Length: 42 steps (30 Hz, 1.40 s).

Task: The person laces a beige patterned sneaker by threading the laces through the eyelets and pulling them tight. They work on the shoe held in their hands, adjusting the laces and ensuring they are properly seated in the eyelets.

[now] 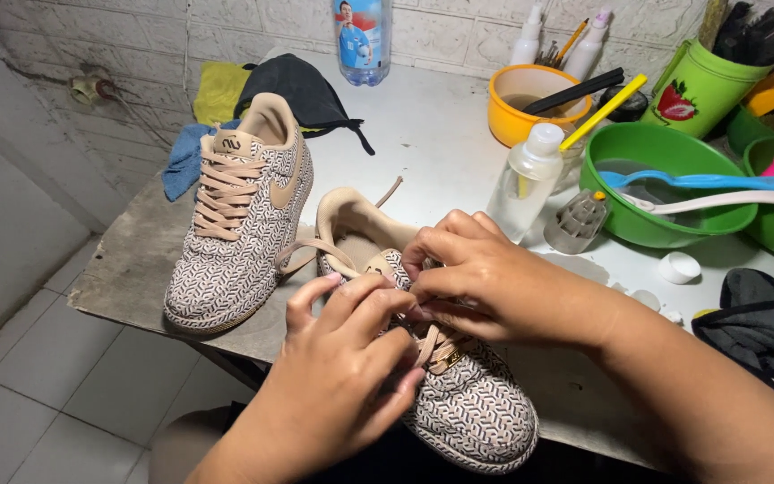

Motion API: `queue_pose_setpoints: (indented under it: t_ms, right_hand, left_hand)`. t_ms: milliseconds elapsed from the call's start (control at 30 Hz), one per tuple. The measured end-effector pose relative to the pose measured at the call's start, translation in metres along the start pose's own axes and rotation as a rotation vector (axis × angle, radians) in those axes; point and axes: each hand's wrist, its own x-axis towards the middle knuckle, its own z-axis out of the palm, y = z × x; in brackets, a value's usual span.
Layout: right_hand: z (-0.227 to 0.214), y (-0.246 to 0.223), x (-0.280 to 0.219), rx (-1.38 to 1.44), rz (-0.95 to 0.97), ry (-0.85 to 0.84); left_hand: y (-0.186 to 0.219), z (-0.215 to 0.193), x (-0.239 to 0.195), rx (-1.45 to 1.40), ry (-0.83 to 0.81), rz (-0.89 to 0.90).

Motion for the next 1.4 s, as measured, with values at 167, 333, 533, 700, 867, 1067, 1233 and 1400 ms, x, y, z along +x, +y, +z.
queue_pose_setpoints:
  t_ms: [167,333,533,700,867,1067,1233,1400]
  right_hand:
    - [-0.002,-0.003,0.003,0.136,-0.011,0.07]
    - [-0.008,-0.005,-0.002,0.176,0.006,0.098]
    - [-0.055,0.001,-0.022,-0.247,0.215,0.56]
    - [-0.052,-0.004,-0.026,-0.527,0.38,0.367]
    - [0.004,-0.026,-0.006,-0.471,0.16,0.167]
    - [0.023,-0.019,0.005,-0.189,0.135,-0.007]
    - [0.01,-0.017,0.005,-0.166,0.086,0.091]
    - [-0.043,-0.024,-0.011,-0.646,0.248,0.488]
  left_hand:
    - [-0.021,-0.011,0.011,-0.226,-0.131,-0.04]
    - [-0.031,0.001,0.014,-0.567,-0.207,-0.108]
    - [-0.038,0.019,0.005,-0.707,-0.068,-0.151]
    - [-0.047,0.024,0.012,-0.815,0.031,-0.098]
    - [-0.046,0.021,0.01,-0.827,0.034,-0.07]
    - [-0.043,0.021,0.008,-0.824,0.054,-0.086]
    - [-0.043,0.019,0.009,-0.836,0.057,-0.082]
    - [-0.044,0.019,0.009,-0.834,0.038,-0.067]
